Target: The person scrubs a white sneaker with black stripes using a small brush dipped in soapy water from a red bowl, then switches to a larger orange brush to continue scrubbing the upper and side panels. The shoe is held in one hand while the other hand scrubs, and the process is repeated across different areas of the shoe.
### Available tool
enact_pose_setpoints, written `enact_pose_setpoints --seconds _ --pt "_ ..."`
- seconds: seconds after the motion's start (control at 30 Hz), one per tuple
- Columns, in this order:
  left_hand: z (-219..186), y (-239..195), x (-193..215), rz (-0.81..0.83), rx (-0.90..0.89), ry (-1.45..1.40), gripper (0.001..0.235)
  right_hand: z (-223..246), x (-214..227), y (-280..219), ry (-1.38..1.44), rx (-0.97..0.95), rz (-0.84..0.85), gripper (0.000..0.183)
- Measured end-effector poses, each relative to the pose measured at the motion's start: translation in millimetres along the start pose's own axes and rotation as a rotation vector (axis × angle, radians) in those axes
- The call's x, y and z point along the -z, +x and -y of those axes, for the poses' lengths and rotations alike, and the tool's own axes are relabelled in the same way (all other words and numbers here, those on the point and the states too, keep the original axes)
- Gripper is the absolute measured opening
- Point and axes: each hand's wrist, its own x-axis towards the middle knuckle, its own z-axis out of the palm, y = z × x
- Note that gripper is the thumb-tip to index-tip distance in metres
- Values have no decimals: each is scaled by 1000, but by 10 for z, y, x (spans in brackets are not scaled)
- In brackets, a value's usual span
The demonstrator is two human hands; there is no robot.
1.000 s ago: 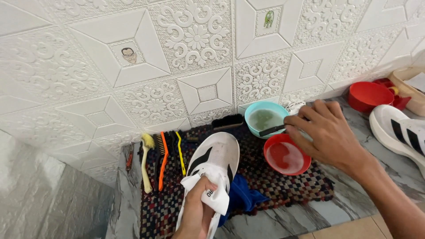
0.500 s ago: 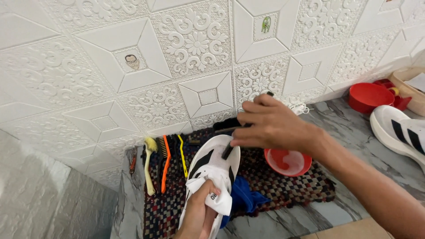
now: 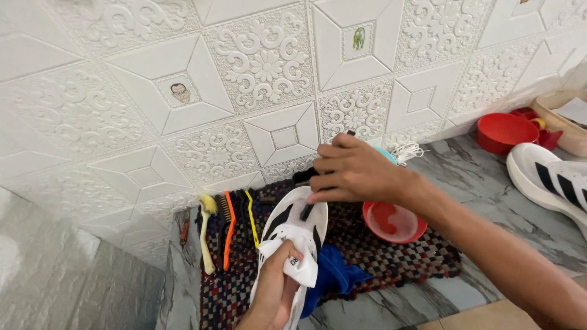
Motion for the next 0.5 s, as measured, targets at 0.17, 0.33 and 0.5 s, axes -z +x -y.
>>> enact_pose_setpoints --seconds 0.17,0.33,0.5 --pt "-25 32 61 10 -5 -22 24 -93 -55 -52 -78 -91 -50 39" --pt "-11 45 67 11 0 -35 23 -77 -15 -37 43 -113 -8 36" --pt "-60 72 64 -11 40 -16 22 4 -45 53 -35 -31 -39 38"
